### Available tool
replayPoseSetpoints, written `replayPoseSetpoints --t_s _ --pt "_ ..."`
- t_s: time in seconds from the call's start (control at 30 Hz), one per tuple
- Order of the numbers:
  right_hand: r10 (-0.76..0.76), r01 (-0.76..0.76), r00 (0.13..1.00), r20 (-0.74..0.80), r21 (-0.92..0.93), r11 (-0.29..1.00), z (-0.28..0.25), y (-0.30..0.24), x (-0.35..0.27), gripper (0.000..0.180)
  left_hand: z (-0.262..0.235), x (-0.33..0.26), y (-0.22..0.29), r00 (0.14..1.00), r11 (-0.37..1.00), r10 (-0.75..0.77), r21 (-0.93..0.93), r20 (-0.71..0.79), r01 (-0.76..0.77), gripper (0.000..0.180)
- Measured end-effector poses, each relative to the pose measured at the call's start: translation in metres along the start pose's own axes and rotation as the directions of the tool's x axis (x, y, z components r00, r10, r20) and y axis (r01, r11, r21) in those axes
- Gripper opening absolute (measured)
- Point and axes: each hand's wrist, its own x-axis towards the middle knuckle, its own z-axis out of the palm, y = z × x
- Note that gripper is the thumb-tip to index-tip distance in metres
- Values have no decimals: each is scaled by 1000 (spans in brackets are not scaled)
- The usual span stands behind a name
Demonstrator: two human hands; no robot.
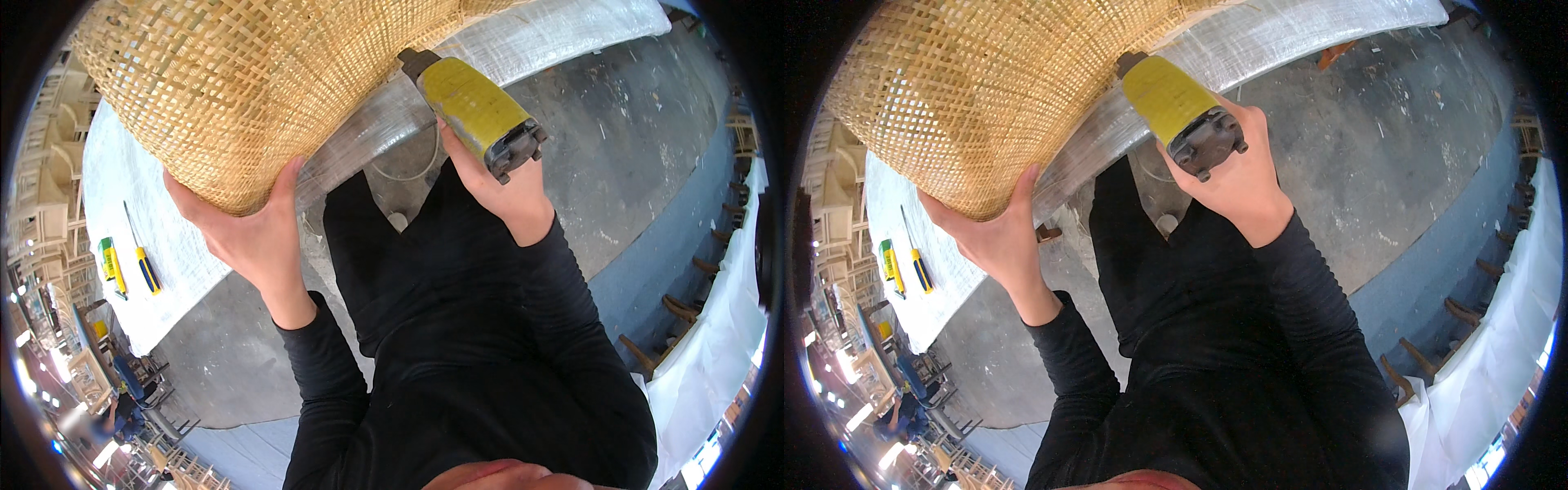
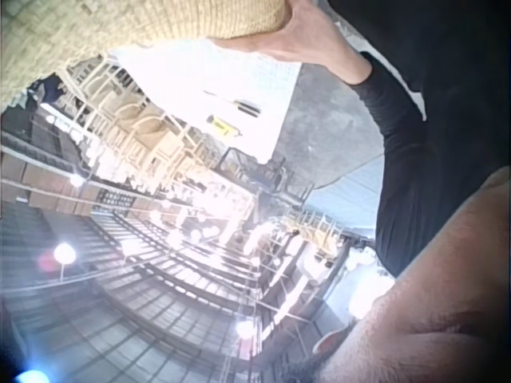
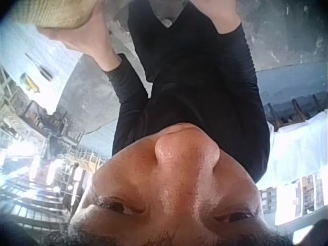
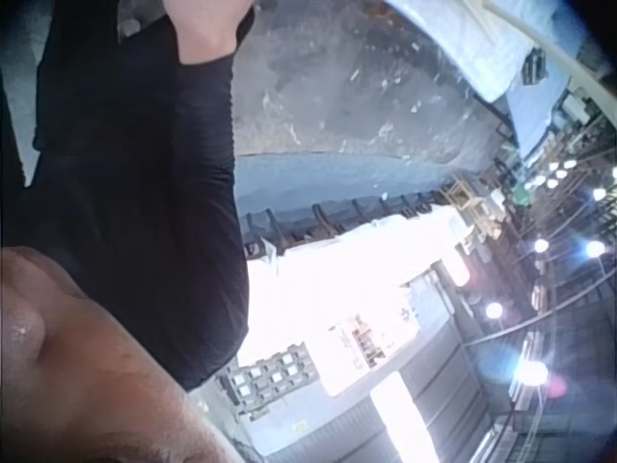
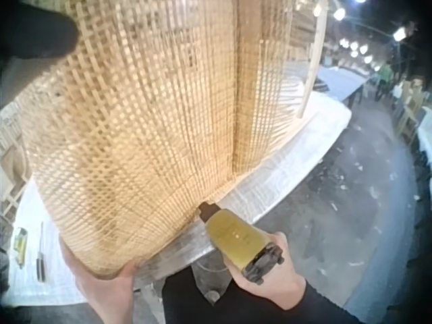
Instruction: The person uses a pneumatic staple gun to attach woven cane webbing to the underside of a wooden chair frame. They repeatedly pull the webbing taut, staple it along the frame edges, and trim excess material with a utility knife.
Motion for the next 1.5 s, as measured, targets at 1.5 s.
replayPoseSetpoints --t_s 1.5 --pt "-60 61 998 15 -39 997 9 -13 -2 58 -4 1 3 999 999 27 -28 24 -26 126"
